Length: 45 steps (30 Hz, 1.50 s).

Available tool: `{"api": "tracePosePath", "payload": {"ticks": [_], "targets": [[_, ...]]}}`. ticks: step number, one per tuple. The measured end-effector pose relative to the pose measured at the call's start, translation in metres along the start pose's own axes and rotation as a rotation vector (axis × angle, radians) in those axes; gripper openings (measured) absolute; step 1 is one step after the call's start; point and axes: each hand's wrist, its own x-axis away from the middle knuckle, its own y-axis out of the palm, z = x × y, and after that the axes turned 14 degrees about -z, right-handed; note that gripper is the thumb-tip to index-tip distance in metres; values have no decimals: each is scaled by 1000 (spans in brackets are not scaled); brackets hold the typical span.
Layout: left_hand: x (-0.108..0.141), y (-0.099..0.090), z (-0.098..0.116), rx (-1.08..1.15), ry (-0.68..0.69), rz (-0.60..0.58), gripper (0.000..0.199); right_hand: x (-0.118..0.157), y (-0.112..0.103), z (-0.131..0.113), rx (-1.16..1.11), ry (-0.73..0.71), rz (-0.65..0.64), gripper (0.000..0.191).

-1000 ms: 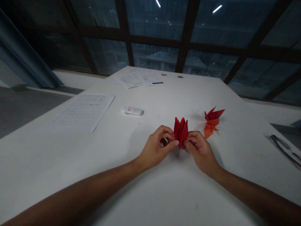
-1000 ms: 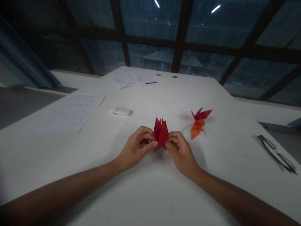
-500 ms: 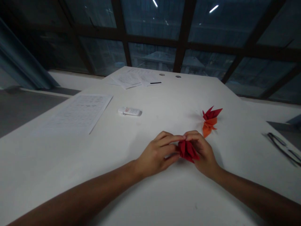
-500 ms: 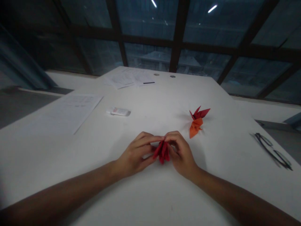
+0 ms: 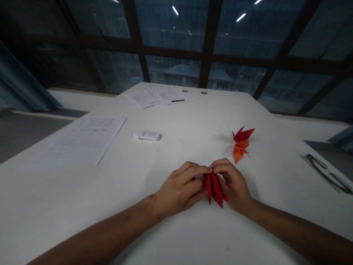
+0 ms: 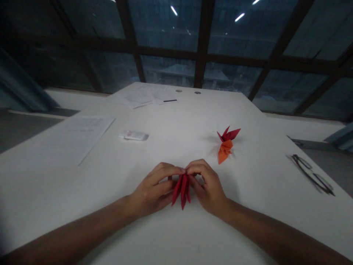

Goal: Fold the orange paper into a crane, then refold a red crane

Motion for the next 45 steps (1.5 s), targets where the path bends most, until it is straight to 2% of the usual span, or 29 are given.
{"api": "tracePosePath", "payload": {"ticks": [8, 12, 15, 18, 23, 26, 29, 31, 38, 41, 45], "targets": [[-2, -4, 4, -39, -45, 38, 13, 3, 1, -1, -5, 21, -18, 8], [0, -5, 4, 86, -95, 30, 20, 2, 3, -3, -128, 86, -16, 6], [1, -4, 2, 238, -221, 47, 17, 0, 4, -3, -195, 229, -12, 9], [0, -2, -1, 366, -378, 84, 7, -1, 6, 0, -236, 341, 25, 12], [-4, 4, -5, 615, -570, 174, 5, 3, 8, 3, -250, 358, 83, 17], [-4, 7, -6, 709, -633, 209, 6, 4, 7, -1, -167, 372, 21, 11], [-3, 8, -4, 712, -663, 190, 11, 0, 5, -8, -106, 381, -54, 16], [-2, 9, -1, 700, -659, 161, 17, -3, 4, -11, -81, 406, -61, 19], [-4, 9, 0, 796, -651, 138, 44, -4, 5, -11, -9, 446, -103, 11], [-3, 9, -4, 872, -679, 113, 40, -2, 6, -11, -4, 444, -132, 10], [0, 12, -9, 943, -699, 111, 42, -2, 8, -9, -135, 450, -86, 16]]}}
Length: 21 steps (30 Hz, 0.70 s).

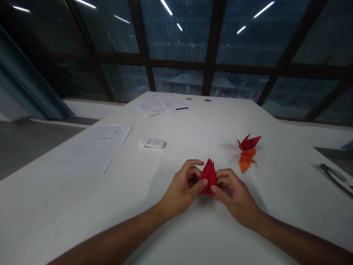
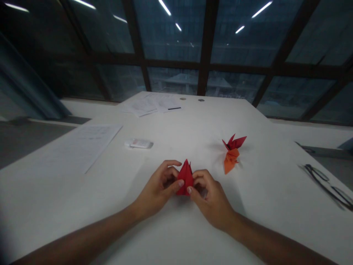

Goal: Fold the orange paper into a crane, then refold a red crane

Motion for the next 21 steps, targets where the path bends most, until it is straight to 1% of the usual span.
{"api": "tracePosePath", "payload": {"ticks": [4, 8, 11, 13, 16, 21], "targets": [[1, -1, -1, -75, 35, -13, 41, -2, 1, 3, -57, -39, -7, 25], [3, -2, 2, -183, 41, -54, 40, -4, 0, 7, -29, -75, 49, 28], [4, -2, 4, -241, 34, -98, 40, -4, -2, 11, -45, -83, 85, 35], [4, -2, 4, -238, 14, -122, 39, -4, -3, 13, -60, -82, 112, 38], [3, -2, 4, -189, -25, -126, 38, -4, -5, 14, -34, -75, 153, 35], [1, -4, 4, -74, -53, -107, 37, -6, -3, 14, -28, -105, 147, 28]]}}
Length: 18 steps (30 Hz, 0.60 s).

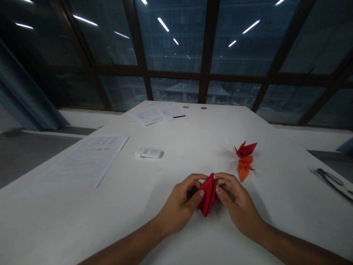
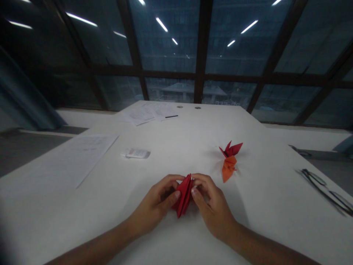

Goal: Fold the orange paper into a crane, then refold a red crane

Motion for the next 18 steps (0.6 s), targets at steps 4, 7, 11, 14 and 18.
{"api": "tracePosePath", "payload": {"ticks": [4, 7, 11, 14, 18], "targets": [[0, 0, 0, 20, -5, -31, 36, -2, 0, 1, -24, 11, 2, 15], [1, -1, -1, 6, -10, -75, 34, -4, -3, 2, 10, 9, 11, 12], [2, 0, -3, -38, -5, -72, 34, -7, -5, -1, 70, -17, 15, 12], [3, 1, -4, -100, -5, -51, 35, -8, -7, -2, 111, -51, 30, 13], [2, 0, -6, -142, -11, -12, 35, -9, -9, -1, 138, -57, 76, 13]]}}
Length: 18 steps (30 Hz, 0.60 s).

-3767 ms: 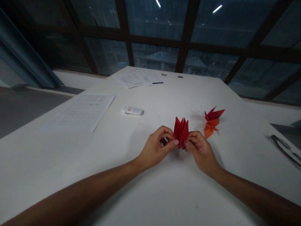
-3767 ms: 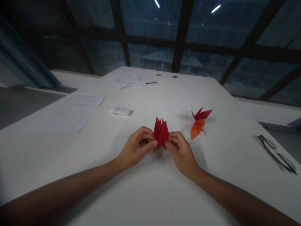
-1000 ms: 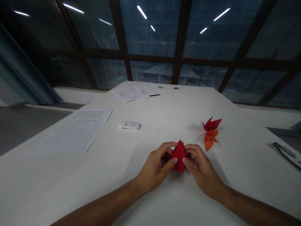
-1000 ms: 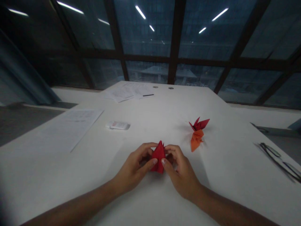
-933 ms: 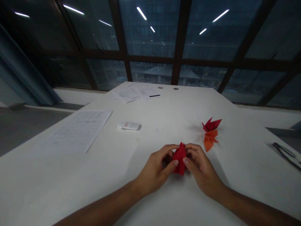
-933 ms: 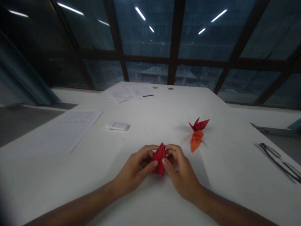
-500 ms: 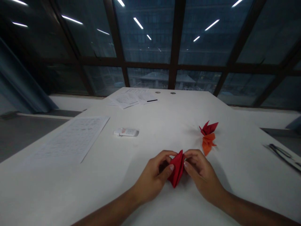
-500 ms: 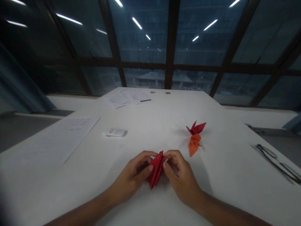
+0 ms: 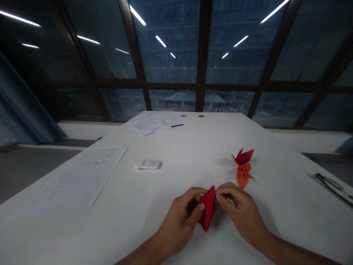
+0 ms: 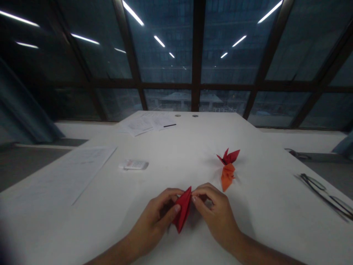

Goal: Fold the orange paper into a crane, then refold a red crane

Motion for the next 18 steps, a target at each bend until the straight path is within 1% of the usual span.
{"api": "tracePosePath", "payload": {"ticks": [6, 10, 15, 18], "targets": [[-1, 0, 2, 8, 1, 0, 37, -1, 2, -1, -89, 22, -35, 15], [0, -1, 0, -5, 3, 12, 36, -2, 4, 0, -178, 59, -7, 14], [-2, -1, -4, 8, 3, 1, 36, -3, 3, 1, -246, 31, -51, 14], [-3, -1, -5, 0, 0, 8, 37, -5, 1, 0, -271, 43, -54, 16]]}}
